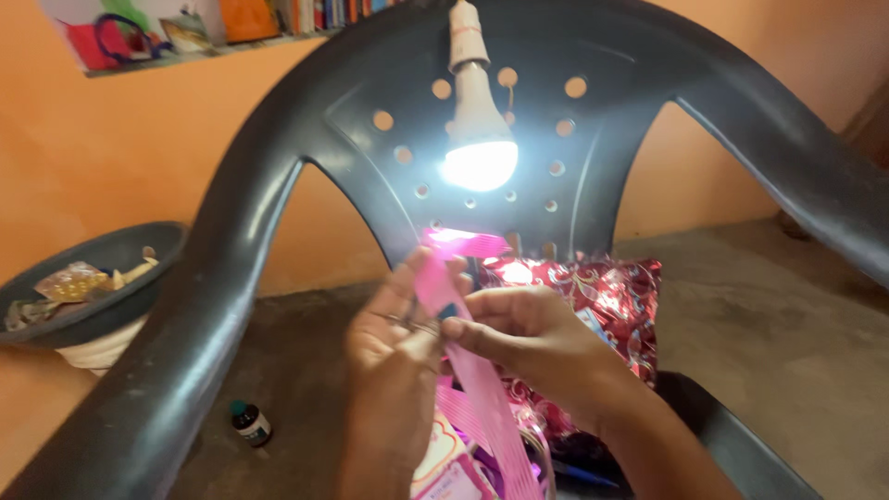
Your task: The person ties a pink ribbon around a red patterned gift bag, forming a bow and adjusting the loops and tails. The person repeatedly manipulates the ribbon to shape the bow and secure it on the bag.
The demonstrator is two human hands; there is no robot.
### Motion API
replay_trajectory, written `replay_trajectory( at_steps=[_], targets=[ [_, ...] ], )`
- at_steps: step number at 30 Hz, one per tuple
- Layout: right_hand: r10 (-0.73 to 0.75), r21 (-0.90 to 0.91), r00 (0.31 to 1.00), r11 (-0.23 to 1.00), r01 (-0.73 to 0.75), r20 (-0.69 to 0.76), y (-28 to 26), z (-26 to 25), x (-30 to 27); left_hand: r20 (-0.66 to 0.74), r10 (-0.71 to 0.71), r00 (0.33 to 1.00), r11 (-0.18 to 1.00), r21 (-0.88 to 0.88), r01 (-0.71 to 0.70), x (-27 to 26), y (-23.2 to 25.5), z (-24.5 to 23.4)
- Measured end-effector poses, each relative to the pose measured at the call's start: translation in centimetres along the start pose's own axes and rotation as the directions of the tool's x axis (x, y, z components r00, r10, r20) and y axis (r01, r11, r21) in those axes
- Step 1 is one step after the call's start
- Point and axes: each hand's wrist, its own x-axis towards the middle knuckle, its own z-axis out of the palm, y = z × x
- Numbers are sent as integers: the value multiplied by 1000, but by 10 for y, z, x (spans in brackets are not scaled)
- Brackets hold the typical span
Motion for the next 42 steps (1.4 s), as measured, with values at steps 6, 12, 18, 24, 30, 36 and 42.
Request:
replay_trajectory(
  at_steps=[6, 12, 18, 24, 30, 36, 42],
  targets=[
    [115, 208, 984, 968, -141, 134, -5, -6, -5, -111, 78, 991, 997, 35, -74, 3, 1, -27],
    [236, 37, 969, 970, -238, 68, -8, -27, -10, -334, 56, 941, 998, 52, -41, 3, -3, -36],
    [181, 92, 983, 980, -179, -17, 4, -26, -3, -359, -229, 905, 973, -85, 213, 4, -25, -5],
    [215, 111, 976, 970, -217, 34, 4, -30, -5, -318, -217, 923, 976, -54, 211, 2, -22, -6],
    [261, 33, 951, 962, -269, 166, 1, -48, -2, -420, -185, 889, 978, 13, 210, 7, -18, -11],
    [301, 16, 930, 950, -311, 213, -7, -56, -6, -465, -168, 869, 978, 31, 206, 15, -13, -6],
    [313, 4, 948, 949, -314, 58, -15, -51, -9, -294, -197, 935, 967, 100, 235, 16, -22, -4]
  ],
)
